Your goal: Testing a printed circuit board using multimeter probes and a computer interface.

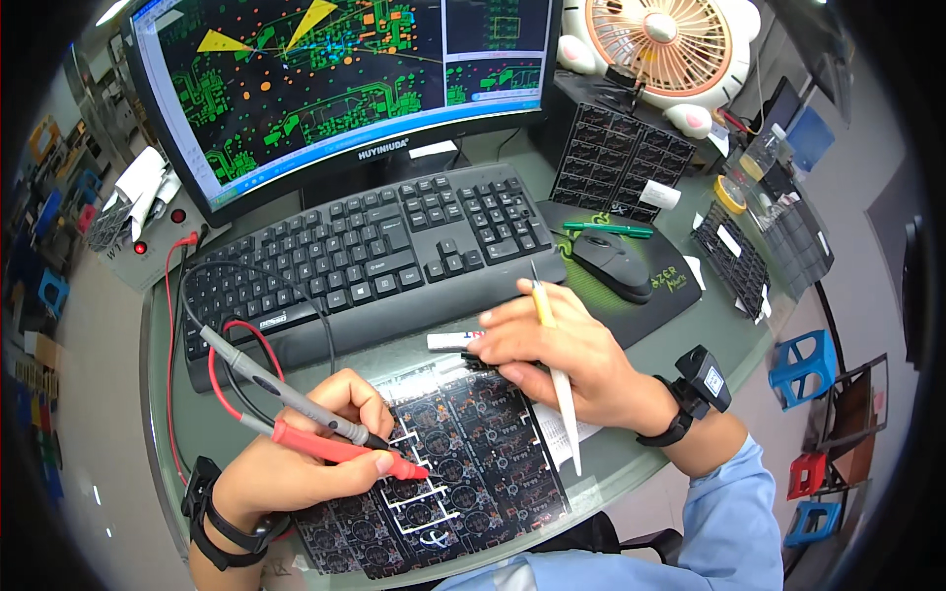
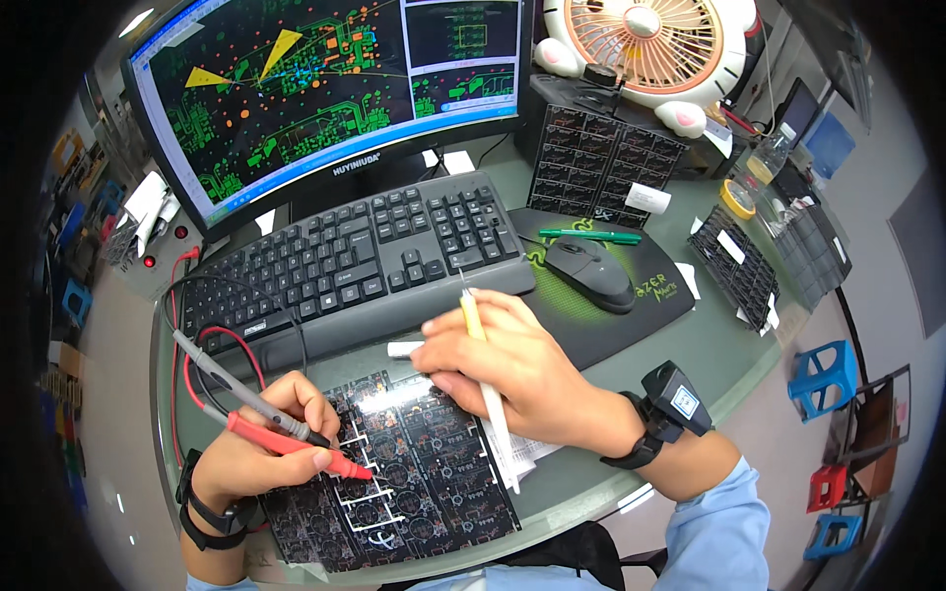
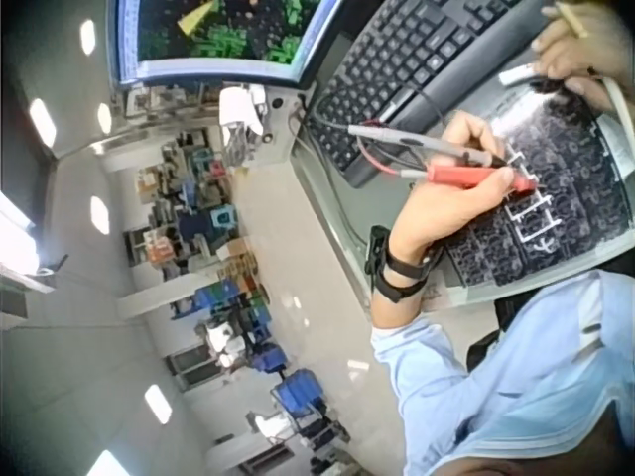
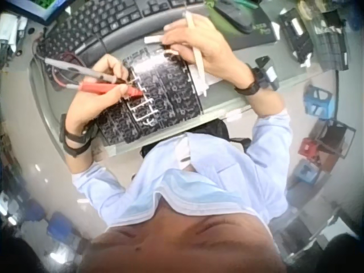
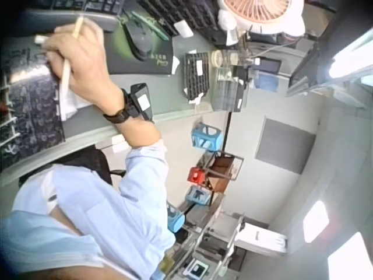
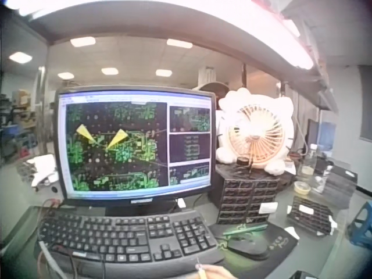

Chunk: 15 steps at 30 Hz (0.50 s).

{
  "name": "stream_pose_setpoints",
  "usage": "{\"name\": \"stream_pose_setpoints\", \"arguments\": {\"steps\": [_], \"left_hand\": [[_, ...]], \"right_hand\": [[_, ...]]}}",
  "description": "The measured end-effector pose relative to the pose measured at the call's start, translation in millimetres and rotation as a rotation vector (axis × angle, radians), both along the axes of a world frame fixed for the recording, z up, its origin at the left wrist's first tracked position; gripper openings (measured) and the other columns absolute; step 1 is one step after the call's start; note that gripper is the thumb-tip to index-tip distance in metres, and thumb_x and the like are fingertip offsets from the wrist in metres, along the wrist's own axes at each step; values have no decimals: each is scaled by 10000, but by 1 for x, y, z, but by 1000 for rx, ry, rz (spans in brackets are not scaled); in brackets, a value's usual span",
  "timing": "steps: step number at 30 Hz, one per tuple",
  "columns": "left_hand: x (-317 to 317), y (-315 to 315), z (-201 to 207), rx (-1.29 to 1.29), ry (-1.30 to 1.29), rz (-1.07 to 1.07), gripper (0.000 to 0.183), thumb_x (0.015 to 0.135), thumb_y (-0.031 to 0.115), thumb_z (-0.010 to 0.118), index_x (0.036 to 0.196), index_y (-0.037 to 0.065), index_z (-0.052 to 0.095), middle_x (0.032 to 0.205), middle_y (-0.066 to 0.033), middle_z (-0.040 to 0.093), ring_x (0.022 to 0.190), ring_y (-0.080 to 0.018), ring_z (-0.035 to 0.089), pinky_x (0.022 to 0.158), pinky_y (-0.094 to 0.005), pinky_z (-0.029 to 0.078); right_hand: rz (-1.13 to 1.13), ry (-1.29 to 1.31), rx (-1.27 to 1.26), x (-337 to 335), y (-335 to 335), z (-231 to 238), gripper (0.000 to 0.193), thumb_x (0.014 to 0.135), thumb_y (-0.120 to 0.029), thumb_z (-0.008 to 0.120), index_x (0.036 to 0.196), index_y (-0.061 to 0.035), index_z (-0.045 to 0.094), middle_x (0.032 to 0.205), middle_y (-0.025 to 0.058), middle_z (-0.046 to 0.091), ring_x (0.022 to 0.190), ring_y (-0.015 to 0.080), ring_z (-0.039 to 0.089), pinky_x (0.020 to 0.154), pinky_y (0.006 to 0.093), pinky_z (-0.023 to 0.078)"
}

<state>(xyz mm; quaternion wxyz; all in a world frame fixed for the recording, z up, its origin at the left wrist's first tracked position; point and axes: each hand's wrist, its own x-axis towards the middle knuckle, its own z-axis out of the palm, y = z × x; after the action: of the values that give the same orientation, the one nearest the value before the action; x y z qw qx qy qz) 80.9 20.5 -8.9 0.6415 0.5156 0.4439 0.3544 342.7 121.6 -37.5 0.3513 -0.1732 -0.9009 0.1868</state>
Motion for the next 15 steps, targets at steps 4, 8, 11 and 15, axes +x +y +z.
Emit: {"name": "stream_pose_setpoints", "arguments": {"steps": [4, 8, 11, 15], "left_hand": [[-3, 0, -3, 0, 24, 10, 299, 760, 88, 713, 900, 76, 448, 902, -78, 550, 834, -123, 547, 759, -282, 458], [-3, 0, -4, -15, 3, 10, 310, 750, 67, 717, 902, 74, 448, 893, -79, 547, 832, -123, 548, 745, -291, 466], [-2, 0, -3, -21, 1, 24, 311, 751, 65, 718, 902, 72, 446, 887, -80, 548, 818, -126, 557, 734, -287, 470], [-2, 0, -3, -51, 0, 33, 310, 751, 63, 716, 902, 72, 445, 885, -79, 549, 814, -128, 565, 729, -286, 472]], "right_hand": [[3, -15, -32, 9, 2, -8, 196, 794, -86, 699, 981, -84, 641, 961, 32, 663, 982, 231, 629, 968, 442, 393], [2, 9, -21, 10, 8, -10, 202, 781, -77, 709, 972, -90, 643, 950, 32, 669, 957, 223, 637, 965, 459, 398], [-2, -21, -9, 11, 7, -11, 193, 776, -84, 714, 954, -98, 640, 949, 18, 671, 957, 214, 636, 966, 468, 399], [18, -24, -2, 11, 5, -9, 176, 775, -104, 720, 928, -107, 635, 928, -5, 669, 952, 202, 636, 971, 476, 397]]}}
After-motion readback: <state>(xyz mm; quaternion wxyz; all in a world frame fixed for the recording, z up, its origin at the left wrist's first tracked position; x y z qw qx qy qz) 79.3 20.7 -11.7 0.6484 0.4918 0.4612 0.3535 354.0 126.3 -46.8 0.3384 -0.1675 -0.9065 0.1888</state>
